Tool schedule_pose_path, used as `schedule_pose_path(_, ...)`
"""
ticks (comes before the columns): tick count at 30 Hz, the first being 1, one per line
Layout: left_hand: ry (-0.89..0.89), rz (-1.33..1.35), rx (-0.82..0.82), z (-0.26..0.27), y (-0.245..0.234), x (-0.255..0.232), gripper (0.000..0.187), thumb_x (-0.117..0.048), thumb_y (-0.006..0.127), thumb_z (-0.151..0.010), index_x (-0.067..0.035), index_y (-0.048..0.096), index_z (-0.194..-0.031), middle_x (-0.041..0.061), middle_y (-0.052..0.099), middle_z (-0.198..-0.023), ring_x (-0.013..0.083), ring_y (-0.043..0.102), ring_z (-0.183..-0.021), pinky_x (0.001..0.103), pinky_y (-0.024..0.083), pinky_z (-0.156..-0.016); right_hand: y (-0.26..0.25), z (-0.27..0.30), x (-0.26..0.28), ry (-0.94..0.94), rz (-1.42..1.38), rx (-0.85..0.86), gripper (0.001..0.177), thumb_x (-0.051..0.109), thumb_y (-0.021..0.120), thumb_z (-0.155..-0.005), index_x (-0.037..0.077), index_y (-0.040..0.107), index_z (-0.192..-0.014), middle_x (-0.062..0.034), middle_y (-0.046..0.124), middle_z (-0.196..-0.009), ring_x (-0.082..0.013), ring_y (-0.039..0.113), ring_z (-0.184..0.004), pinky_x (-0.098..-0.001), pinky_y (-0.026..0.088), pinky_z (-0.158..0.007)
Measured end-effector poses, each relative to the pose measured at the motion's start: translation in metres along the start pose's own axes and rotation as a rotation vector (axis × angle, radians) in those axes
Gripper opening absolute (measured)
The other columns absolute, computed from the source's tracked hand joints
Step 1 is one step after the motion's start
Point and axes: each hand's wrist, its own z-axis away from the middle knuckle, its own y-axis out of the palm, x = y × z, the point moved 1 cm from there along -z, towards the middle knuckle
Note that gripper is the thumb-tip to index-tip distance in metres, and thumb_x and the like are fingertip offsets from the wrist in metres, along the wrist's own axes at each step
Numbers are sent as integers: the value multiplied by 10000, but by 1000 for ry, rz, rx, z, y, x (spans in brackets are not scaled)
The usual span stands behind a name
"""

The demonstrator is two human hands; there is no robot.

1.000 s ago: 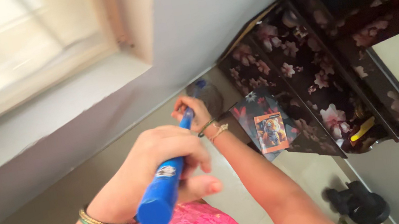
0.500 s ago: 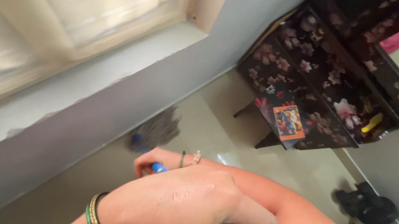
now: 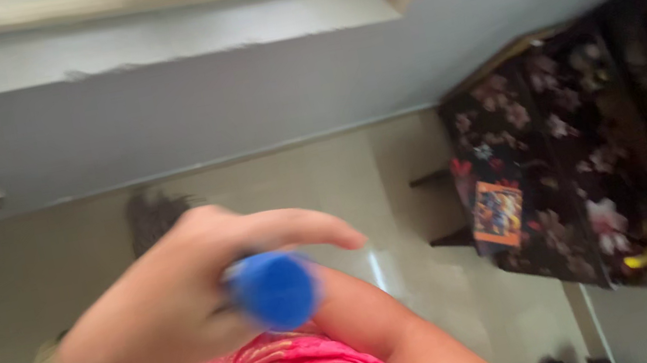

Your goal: The person mops the floor using a mop, moving across the room and lifting a yellow scooter out of the way before continuing.

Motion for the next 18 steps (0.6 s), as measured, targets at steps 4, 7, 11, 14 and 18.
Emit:
schedule_pose_path(4, 109, -166, -194, 28, 35, -23, 362, -240, 832, -803, -189, 777, -1157, -81, 734, -705, 65, 622, -599, 212, 535, -577, -7, 44, 12, -14, 38, -80, 319, 178, 804, -707, 70, 643, -959, -86, 698, -802, -235, 679, -749, -381, 543, -693)
schedule_pose_path(7, 235, -187, -233, 36, 66, -33, 247, -289, 780, -863, -191, 755, -1088, -71, 752, -756, 96, 668, -698, 288, 562, -718, -16, 82, 17, 35, 100, -158, 346, 175, 811, -685, 72, 641, -969, -94, 709, -815, -251, 692, -760, -390, 550, -704)
schedule_pose_path(11, 390, -178, -277, 32, 93, -39, 164, -307, 714, -933, -167, 729, -1018, -46, 749, -789, 129, 706, -753, 357, 593, -816, -31, 139, 10, 135, 219, -313, 287, 177, 777, -752, 85, 623, -976, -108, 725, -836, -274, 725, -782, -370, 564, -711)
schedule_pose_path(14, 511, -60, -254, 8, 119, -22, 147, -222, 710, -938, -89, 721, -1001, -1, 682, -726, 149, 665, -627, 336, 567, -672, -52, 181, -10, 204, 261, -439, 259, 153, 739, -780, 79, 623, -999, -120, 720, -826, -280, 720, -755, -362, 557, -693)
schedule_pose_path(18, 596, -41, -354, -14, 156, 17, 109, -141, 758, -914, -70, 693, -965, 14, 629, -702, 174, 602, -581, 321, 511, -587, -83, 227, -51, 291, 324, -573, 243, 145, 744, -820, 68, 620, -1013, -123, 696, -801, -279, 690, -734, -370, 550, -693)
